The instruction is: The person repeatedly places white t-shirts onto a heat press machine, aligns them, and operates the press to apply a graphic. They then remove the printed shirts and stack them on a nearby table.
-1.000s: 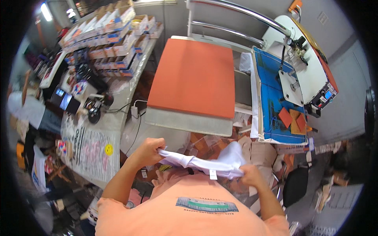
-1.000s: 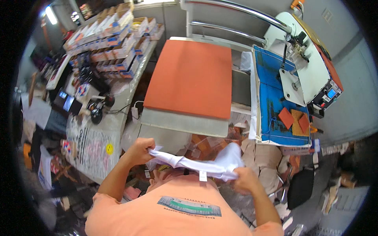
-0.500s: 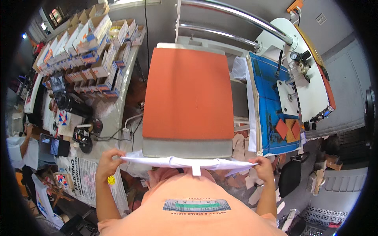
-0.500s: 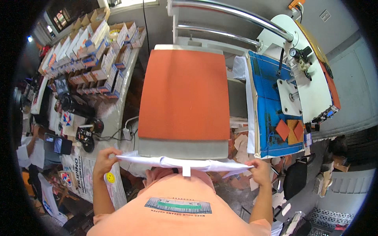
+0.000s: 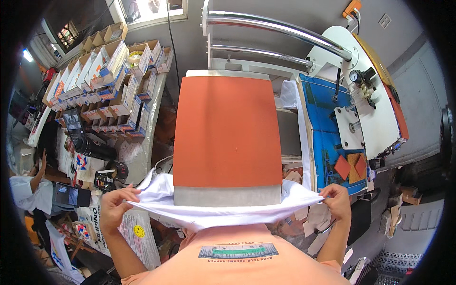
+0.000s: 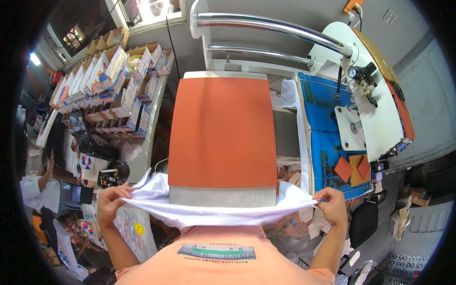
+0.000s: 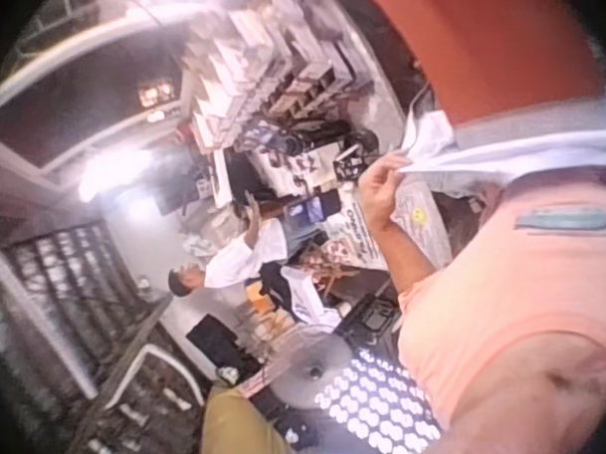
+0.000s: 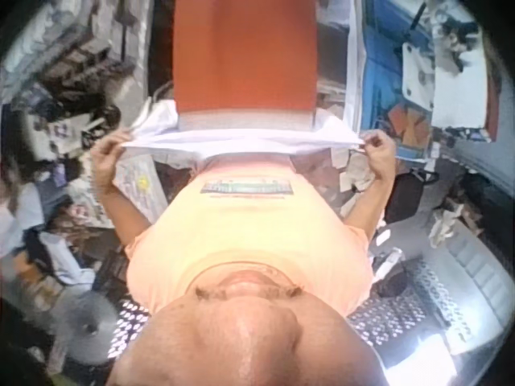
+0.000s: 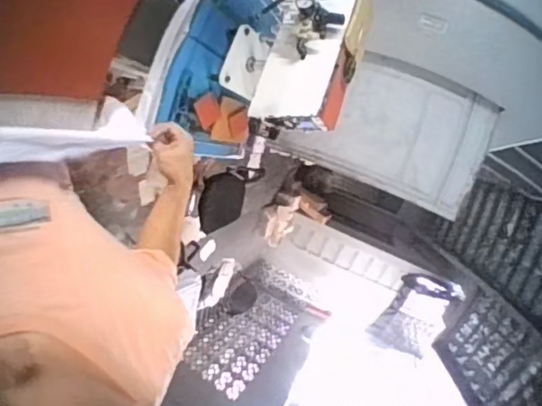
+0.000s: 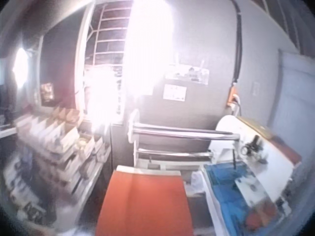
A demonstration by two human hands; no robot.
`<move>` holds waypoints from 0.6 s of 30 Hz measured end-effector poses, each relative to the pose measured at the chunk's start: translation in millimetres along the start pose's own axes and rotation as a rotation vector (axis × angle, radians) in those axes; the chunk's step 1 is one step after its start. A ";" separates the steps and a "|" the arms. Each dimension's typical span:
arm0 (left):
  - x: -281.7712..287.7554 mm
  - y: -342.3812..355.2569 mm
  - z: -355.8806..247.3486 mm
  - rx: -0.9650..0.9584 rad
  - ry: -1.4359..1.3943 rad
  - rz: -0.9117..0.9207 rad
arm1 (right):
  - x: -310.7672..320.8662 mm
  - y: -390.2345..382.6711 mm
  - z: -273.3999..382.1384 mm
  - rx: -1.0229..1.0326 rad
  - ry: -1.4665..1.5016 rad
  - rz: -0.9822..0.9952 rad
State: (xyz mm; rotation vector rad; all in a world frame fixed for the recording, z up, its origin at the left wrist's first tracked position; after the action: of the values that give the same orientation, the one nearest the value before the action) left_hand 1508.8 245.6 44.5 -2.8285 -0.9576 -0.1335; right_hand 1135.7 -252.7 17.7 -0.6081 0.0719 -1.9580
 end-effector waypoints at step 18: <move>41.0 143.4 243.9 0.379 0.208 -0.210 | -92.6 159.2 -38.4 -0.405 -0.187 -0.216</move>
State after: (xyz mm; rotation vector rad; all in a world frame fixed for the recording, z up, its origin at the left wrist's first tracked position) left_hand 1637.4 199.5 -206.7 -2.3180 -1.0963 -0.2371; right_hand 1281.8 -254.5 -100.8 -1.1000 0.3022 -2.0990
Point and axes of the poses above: each hand's wrist, its own y-axis towards the middle knuckle, its own x-axis out of the back of the hand, z = x × y, the point moved 8 cm from there along y, towards the middle knuckle, and after that the axes turned 14 degrees about z, right-handed, at the moved point
